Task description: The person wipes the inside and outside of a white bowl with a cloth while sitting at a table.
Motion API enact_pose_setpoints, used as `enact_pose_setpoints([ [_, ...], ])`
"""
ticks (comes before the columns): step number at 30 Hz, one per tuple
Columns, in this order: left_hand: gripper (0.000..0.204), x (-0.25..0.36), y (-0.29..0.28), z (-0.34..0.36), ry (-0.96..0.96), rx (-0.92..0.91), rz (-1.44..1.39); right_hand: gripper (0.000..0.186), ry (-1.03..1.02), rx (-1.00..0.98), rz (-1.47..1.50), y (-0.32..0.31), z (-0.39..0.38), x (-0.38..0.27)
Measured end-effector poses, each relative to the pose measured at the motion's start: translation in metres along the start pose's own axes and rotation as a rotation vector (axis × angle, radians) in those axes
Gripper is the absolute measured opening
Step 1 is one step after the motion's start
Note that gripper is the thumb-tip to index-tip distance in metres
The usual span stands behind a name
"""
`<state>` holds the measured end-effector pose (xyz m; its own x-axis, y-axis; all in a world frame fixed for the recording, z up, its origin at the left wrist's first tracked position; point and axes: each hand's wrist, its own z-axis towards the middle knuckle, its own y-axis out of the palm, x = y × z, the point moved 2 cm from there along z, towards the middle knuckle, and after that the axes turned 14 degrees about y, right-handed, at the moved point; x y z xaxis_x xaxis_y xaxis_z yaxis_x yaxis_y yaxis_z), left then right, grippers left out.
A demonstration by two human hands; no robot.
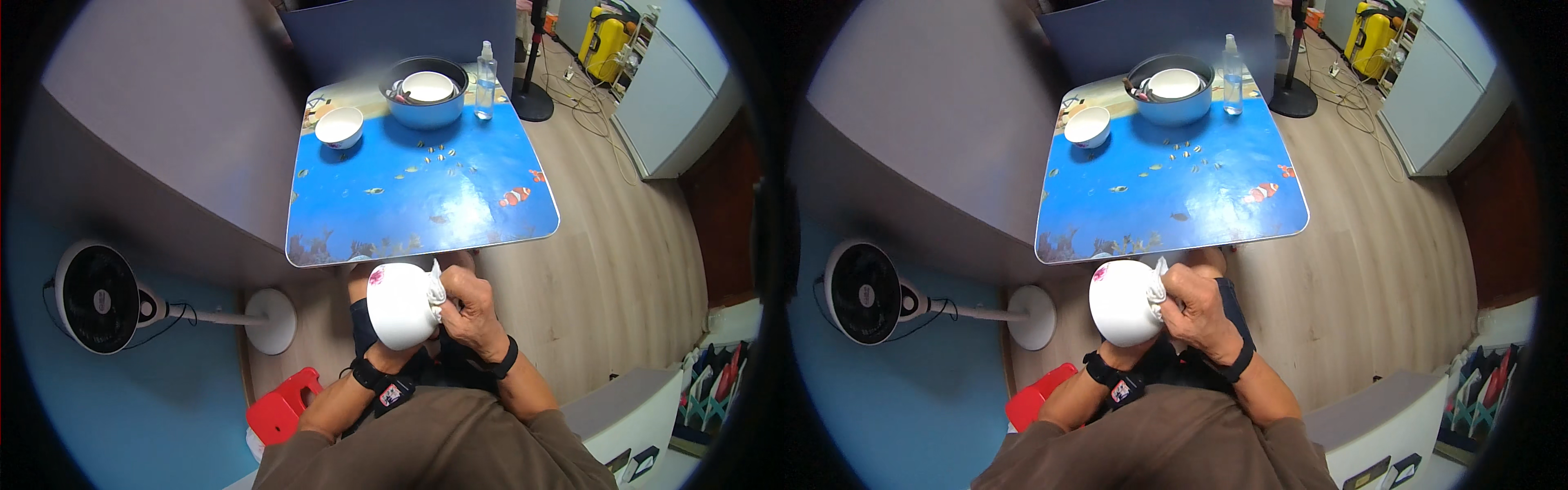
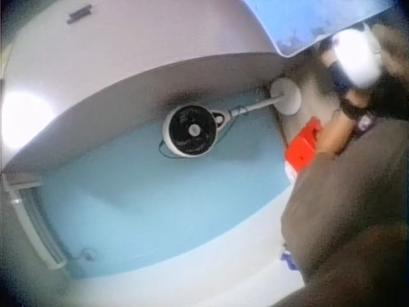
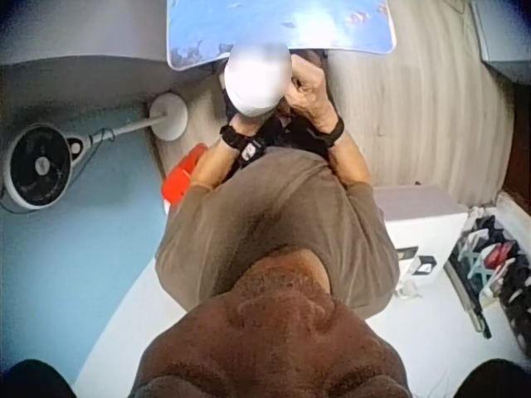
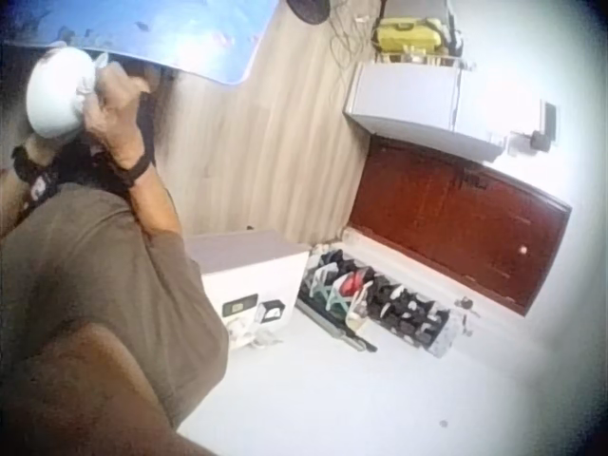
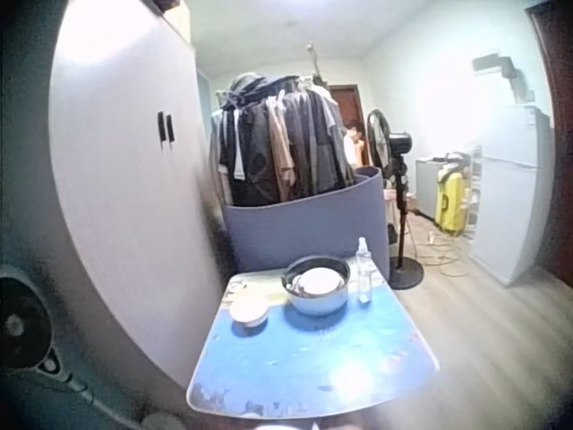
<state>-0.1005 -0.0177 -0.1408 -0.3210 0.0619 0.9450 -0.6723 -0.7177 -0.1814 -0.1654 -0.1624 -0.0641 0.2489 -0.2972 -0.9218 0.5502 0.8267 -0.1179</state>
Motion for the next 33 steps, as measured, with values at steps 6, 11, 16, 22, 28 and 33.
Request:
enact_pose_setpoints([
  [6,0.029,0.017,-0.004,0.027,0.08,0.091,-0.296,0.012,0.143,-0.275,0.112,-0.016,-0.002,0.015],
  [11,0.033,0.029,-0.018,0.039,-0.263,0.334,-0.75,0.011,0.269,-0.536,0.099,-0.032,-0.01,0.03],
  [16,0.035,0.028,-0.028,0.054,-0.103,0.425,-0.369,0.028,0.613,-0.038,0.579,-0.026,-0.017,0.026],
  [22,0.038,0.038,-0.021,0.053,-0.081,0.305,-0.214,0.04,0.325,0.139,0.226,-0.008,-0.02,0.021],
  [28,0.043,0.048,-0.011,0.05,-0.143,0.18,-0.253,0.038,0.074,0.198,-0.027,-0.017,-0.012,0.003],
  [33,0.045,0.048,-0.005,0.043,-0.279,0.075,-0.343,0.017,0.225,-0.174,-0.047,-0.031,0.031,-0.001],
])
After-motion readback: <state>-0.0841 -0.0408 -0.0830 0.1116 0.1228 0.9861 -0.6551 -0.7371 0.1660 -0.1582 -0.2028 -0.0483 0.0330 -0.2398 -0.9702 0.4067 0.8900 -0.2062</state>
